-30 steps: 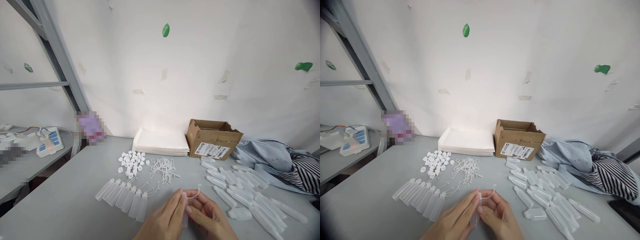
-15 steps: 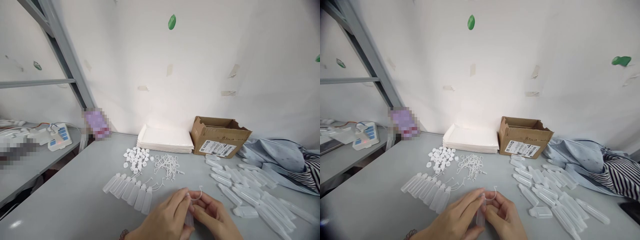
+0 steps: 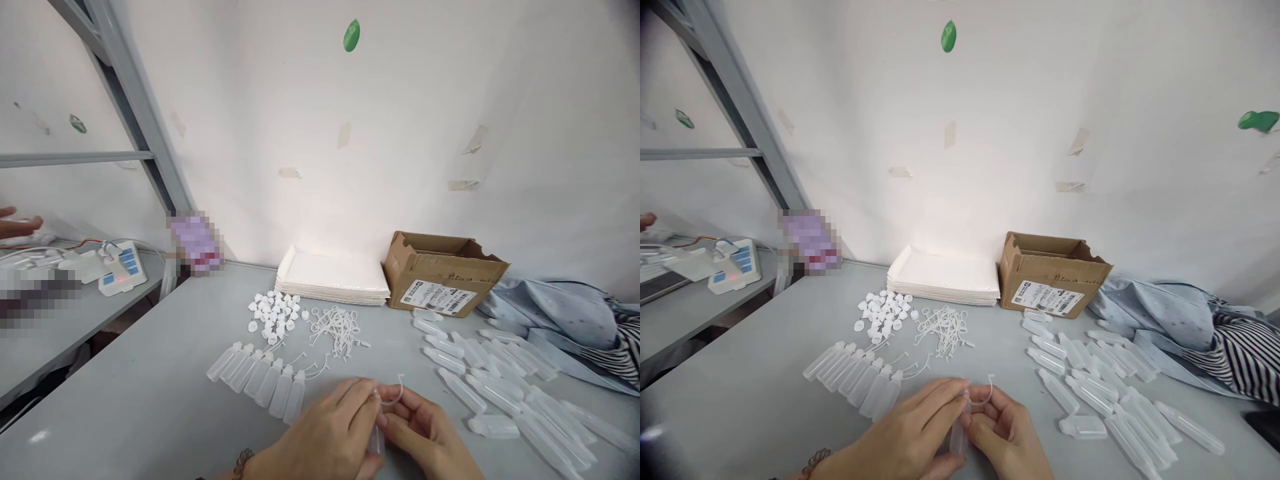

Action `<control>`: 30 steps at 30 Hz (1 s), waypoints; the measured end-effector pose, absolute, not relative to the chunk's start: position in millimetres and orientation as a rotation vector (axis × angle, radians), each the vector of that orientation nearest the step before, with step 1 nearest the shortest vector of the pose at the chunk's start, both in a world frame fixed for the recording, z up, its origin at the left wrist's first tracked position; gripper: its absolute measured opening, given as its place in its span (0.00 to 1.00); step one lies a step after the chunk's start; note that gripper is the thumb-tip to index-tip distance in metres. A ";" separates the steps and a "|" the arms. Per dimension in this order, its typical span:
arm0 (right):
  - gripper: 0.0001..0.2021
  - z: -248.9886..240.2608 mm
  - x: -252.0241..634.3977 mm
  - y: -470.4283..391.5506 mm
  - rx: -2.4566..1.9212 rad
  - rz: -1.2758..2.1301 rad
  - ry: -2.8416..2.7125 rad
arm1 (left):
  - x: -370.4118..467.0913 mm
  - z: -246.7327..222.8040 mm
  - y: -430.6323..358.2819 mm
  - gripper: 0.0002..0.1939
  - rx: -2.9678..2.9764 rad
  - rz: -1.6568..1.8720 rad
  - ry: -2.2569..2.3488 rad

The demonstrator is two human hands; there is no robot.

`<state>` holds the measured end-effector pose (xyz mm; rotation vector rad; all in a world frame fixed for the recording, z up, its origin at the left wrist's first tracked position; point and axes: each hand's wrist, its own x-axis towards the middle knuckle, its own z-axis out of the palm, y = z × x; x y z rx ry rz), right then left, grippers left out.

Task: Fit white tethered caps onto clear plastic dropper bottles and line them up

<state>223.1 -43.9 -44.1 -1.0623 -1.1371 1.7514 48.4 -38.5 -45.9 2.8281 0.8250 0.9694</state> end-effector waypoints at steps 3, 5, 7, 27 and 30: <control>0.13 -42.6 223.3 -43.8 -1.066 1.752 -1.142 | 47.0 -44.0 -37.4 0.15 2.862 0.957 0.787; 0.14 -41.4 223.4 -43.5 -1.072 1.762 -1.161 | 45.9 -42.1 -36.7 0.14 2.885 0.917 0.773; 0.14 -41.0 223.2 -43.3 -1.082 1.764 -1.177 | 44.8 -38.9 -36.4 0.13 2.878 0.844 0.789; 0.14 -39.2 194.9 -29.9 -1.199 1.636 -1.326 | -18.0 -12.0 -37.5 0.15 2.757 0.549 0.971; 0.13 -40.4 189.7 -23.7 -1.203 1.614 -1.357 | -27.1 -16.7 -29.3 0.15 2.742 0.560 0.964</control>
